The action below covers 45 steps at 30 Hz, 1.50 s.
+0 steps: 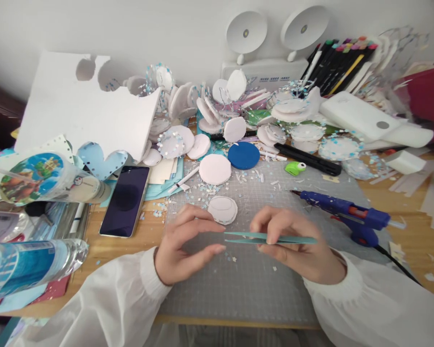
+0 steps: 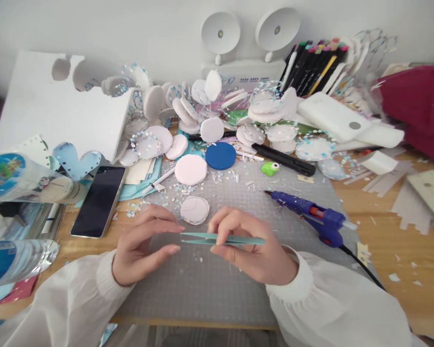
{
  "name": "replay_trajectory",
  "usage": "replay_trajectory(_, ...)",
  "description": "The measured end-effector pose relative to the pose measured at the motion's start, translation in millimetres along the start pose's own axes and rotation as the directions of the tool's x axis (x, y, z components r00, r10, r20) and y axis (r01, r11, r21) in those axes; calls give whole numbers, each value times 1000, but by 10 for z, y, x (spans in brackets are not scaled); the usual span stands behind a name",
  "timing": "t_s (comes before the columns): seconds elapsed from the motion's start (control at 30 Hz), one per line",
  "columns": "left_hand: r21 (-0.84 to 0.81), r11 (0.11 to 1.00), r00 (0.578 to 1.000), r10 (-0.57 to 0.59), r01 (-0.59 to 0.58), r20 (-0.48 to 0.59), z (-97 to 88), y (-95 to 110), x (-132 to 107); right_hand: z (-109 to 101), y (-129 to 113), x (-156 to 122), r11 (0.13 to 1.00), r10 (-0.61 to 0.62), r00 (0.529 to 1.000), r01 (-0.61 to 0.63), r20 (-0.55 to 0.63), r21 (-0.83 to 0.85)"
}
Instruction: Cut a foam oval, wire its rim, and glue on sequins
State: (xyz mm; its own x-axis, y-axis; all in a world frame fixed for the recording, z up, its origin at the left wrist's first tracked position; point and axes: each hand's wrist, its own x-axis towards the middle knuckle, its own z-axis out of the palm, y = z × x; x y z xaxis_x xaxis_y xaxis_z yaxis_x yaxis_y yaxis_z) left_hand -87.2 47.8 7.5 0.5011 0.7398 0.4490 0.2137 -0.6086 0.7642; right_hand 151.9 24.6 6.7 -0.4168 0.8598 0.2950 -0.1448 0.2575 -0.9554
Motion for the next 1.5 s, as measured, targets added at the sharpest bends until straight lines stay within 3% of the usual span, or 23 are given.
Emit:
replay_trajectory(0.2,-302,945,991,-105,124,78,28,-11,0,59,26,-4,999,-29,997,26,71,35)
replay_trajectory(0.5,-365,920,974,-65,143,217,7,60,40,81,7,-14,992,-13,998,6,63,124)
replay_trajectory(0.7,-471,845,941,-103,254,323,1,108,24,69,-44,-2,994,-49,996,41,74,103)
replay_trajectory(0.77,-545,780,930,-125,307,346,-6,103,7,8,-56,0,993,-56,998,57,-15,100)
replay_trajectory(0.87,-658,647,918,-198,385,343,-17,78,-8,-134,-65,0,990,-46,966,78,-255,115)
replay_trajectory(0.93,-714,548,899,-243,437,364,-18,60,-3,-209,-66,-7,995,-24,957,51,-288,84)
replay_trajectory(1.07,-775,366,856,-262,515,445,6,28,12,-185,-46,-42,994,50,997,-56,-54,-98)
replay_trajectory(1.17,-821,322,878,-263,472,401,32,-6,0,-69,-10,-60,958,31,988,14,154,-285)
replay_trajectory(1.3,-836,408,927,-233,368,294,42,-51,-26,38,39,-45,883,-43,946,187,323,-430)
replay_trajectory(1.4,-767,521,926,-252,375,282,28,-64,-22,57,57,-32,844,-67,921,258,384,-470)
replay_trajectory(1.5,-740,577,937,-262,344,232,15,-63,-4,64,69,-32,835,-83,895,302,437,-460)
